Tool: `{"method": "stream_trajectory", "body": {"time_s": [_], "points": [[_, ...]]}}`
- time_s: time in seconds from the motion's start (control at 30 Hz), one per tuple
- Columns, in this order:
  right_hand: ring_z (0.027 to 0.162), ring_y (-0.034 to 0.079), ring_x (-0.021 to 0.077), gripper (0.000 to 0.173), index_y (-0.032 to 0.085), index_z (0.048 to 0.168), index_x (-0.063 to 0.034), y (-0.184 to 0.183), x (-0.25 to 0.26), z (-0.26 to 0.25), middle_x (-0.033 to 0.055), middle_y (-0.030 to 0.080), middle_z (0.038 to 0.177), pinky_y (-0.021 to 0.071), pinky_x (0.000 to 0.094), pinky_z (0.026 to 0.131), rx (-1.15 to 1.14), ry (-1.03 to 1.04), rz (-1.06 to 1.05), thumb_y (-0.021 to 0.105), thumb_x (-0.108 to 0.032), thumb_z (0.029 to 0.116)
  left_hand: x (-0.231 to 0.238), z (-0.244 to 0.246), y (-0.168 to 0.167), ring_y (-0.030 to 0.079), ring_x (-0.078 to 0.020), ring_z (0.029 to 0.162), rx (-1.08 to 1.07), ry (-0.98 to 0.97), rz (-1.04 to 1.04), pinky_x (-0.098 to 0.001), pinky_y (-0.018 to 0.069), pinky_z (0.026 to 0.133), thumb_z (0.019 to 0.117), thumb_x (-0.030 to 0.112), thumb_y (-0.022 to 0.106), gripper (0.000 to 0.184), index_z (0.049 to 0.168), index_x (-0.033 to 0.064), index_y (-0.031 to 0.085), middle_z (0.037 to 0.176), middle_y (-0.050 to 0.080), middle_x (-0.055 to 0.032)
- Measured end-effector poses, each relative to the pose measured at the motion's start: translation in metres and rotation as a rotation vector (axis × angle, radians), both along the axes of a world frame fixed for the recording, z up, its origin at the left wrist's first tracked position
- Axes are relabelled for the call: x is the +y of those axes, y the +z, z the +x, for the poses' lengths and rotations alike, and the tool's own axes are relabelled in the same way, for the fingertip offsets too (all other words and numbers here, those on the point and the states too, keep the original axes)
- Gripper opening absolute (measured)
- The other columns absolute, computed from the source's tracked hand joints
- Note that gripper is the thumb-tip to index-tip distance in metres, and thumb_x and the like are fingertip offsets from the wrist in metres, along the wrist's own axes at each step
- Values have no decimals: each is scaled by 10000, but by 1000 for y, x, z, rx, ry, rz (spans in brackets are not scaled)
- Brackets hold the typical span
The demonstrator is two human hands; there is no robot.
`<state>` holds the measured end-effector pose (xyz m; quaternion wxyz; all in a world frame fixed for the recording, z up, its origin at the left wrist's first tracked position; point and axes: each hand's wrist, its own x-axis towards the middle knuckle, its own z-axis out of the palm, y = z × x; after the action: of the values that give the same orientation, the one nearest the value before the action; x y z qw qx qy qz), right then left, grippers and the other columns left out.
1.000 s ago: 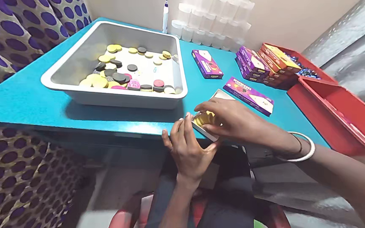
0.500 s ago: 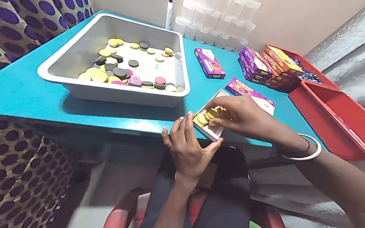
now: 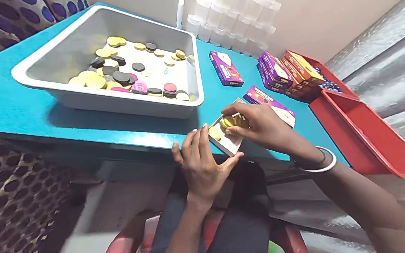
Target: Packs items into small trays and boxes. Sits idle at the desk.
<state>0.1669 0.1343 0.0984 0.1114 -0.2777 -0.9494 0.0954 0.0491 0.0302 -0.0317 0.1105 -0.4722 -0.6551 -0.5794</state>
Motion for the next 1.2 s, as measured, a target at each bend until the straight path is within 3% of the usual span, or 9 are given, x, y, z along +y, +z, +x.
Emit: {"method": "stream_trajectory", "body": {"time_s": [0.1, 0.2, 0.37, 0.47, 0.63, 0.8, 0.93, 1.07, 1.2], "points": [[992, 721, 212, 510, 617, 1348, -61, -3, -6, -3, 84, 736, 1170, 595, 424, 853, -42, -19, 8, 793, -169, 881, 0, 2, 0, 582, -316, 1236, 8, 4, -6, -594, 187, 1176, 697, 743, 751, 959, 1314, 18, 639, 1213, 706, -118], [934, 707, 237, 461, 650, 1298, -39, -3, -7, 4, 118, 714, 1140, 594, 437, 814, -40, -1, 53, 791, -138, 871, 0, 4, 1, 594, -310, 1226, 10, 10, -5, -595, 201, 1171, 698, 741, 749, 946, 1302, 21, 649, 1202, 715, -113], [902, 714, 204, 382, 675, 1236, -51, -7, -6, 10, 81, 733, 1030, 599, 418, 807, 8, -31, 68, 775, -129, 876, 0, 7, 1, 598, -312, 1217, 23, 9, 1, -606, 196, 1170, 708, 744, 742, 945, 1307, 19, 652, 1204, 715, -115], [961, 723, 233, 444, 650, 1283, -44, -6, -7, 9, 103, 732, 1106, 599, 449, 840, 10, -69, 79, 795, -154, 878, 0, 9, 1, 595, -319, 1218, 28, 8, -5, -606, 203, 1165, 704, 748, 742, 951, 1308, 18, 651, 1199, 714, -114], [915, 712, 256, 394, 622, 1274, -9, 12, 4, 15, 142, 708, 1115, 597, 442, 818, -58, -88, 98, 736, -86, 905, 0, 11, 2, 598, -315, 1216, 27, 10, -11, -606, 205, 1164, 703, 750, 739, 945, 1297, 19, 661, 1200, 717, -113], [986, 689, 311, 615, 569, 1379, -43, 9, 10, 21, 186, 629, 1194, 601, 478, 828, -118, -89, 6, 846, -122, 835, 0, 15, 3, 594, -325, 1224, 28, -3, -17, -610, 200, 1168, 722, 748, 730, 934, 1301, 18, 656, 1219, 712, -117], [1040, 699, 311, 543, 591, 1359, -44, 7, 8, 29, 190, 636, 1220, 608, 479, 882, -135, -165, -6, 814, -136, 873, 1, 18, 4, 599, -308, 1219, 21, 2, -17, -601, 203, 1167, 713, 755, 730, 943, 1304, 24, 659, 1189, 724, -104], [927, 706, 290, 350, 675, 1230, -56, 9, 3, 30, 142, 699, 1064, 592, 494, 813, -176, -174, 70, 773, -109, 898, 1, 20, 4, 601, -303, 1214, 26, 5, -17, -594, 203, 1166, 709, 756, 729, 936, 1293, 27, 666, 1188, 724, -100], [900, 738, 213, 272, 682, 1149, -40, 9, 10, 25, 103, 733, 1046, 629, 413, 816, -46, -145, 13, 777, -74, 897, 2, 23, 5, 599, -304, 1215, 28, 6, -15, -589, 210, 1164, 710, 757, 726, 930, 1293, 34, 669, 1200, 721, -101]]}}
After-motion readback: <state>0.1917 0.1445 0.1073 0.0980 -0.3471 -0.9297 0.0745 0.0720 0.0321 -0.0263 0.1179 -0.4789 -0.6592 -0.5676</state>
